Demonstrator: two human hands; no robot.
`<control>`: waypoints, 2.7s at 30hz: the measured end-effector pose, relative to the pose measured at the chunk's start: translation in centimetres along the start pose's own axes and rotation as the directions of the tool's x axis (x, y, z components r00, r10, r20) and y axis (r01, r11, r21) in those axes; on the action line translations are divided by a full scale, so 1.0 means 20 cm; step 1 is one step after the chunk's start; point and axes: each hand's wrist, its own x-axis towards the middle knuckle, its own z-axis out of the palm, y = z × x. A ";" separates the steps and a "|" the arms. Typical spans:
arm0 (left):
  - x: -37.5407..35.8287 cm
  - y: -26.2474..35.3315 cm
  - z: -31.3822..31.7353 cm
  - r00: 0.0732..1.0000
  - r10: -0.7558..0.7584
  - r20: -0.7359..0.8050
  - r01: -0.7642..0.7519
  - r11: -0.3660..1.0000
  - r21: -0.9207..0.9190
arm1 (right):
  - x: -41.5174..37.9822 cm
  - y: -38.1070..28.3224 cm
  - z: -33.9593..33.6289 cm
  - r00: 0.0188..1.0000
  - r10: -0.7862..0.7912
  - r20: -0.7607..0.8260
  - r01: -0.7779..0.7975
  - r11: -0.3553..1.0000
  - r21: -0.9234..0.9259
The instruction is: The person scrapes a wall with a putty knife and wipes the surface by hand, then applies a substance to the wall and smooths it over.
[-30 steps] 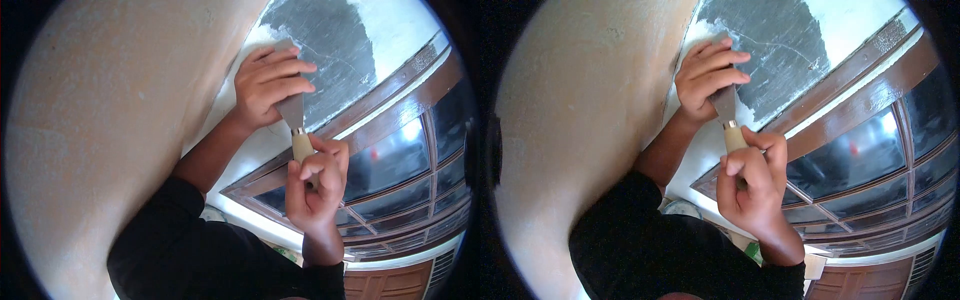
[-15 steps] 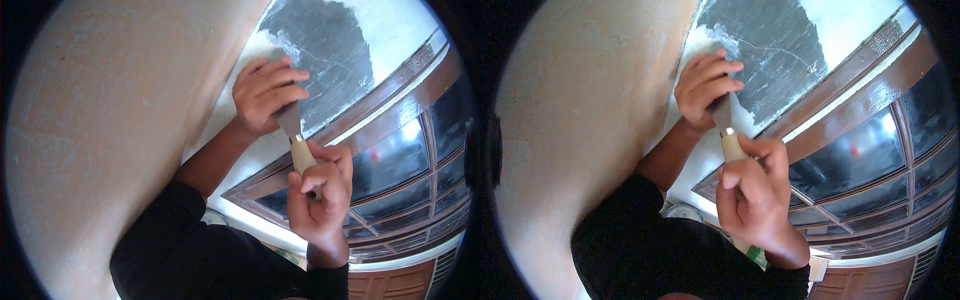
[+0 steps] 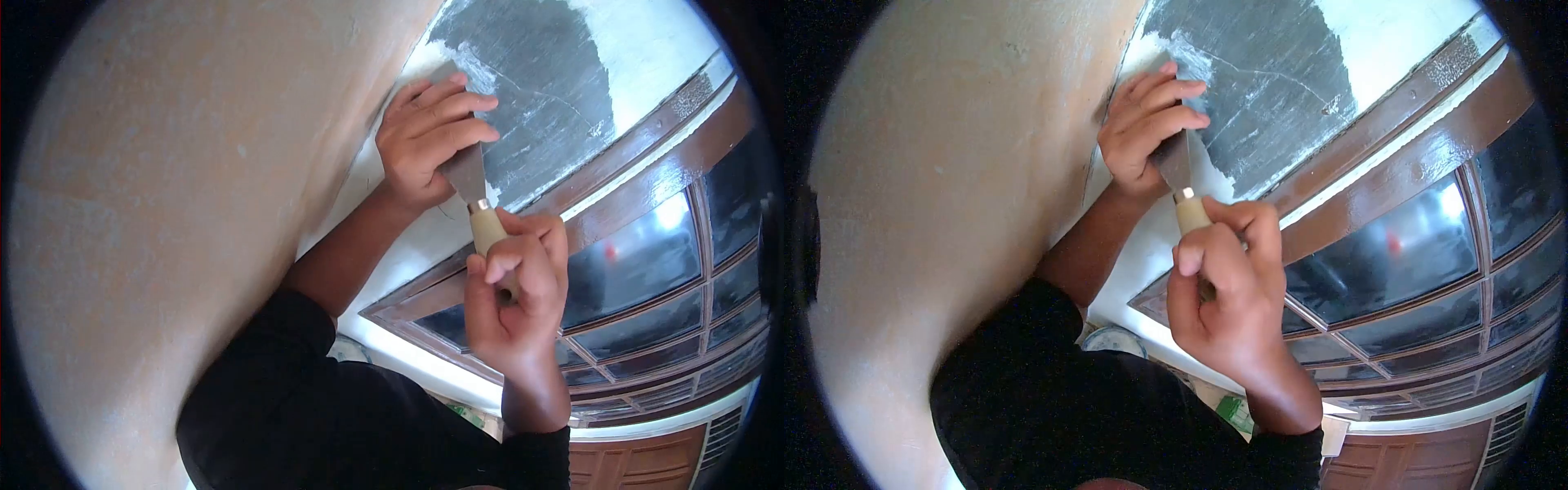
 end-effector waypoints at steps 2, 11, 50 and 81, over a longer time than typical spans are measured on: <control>-0.01 0.00 0.00 1.000 0.021 -0.010 -0.020 0.999 0.033 | -0.01 0.00 -0.01 1.000 0.002 0.000 -0.002 1.000 0.004; -0.03 0.00 0.00 1.000 0.001 -0.007 -0.001 1.000 -0.025 | 0.00 -0.02 0.01 0.999 0.026 0.034 -0.026 1.000 -0.009; 0.13 0.44 -0.24 0.473 -0.367 0.801 -0.156 0.860 0.486 | -1.28 0.34 0.01 0.805 0.434 0.404 -0.591 0.639 0.492; -0.71 0.88 -0.75 -0.540 -0.509 0.670 -0.088 0.826 0.557 | -1.36 0.17 0.29 0.636 0.678 0.367 -0.668 0.246 0.702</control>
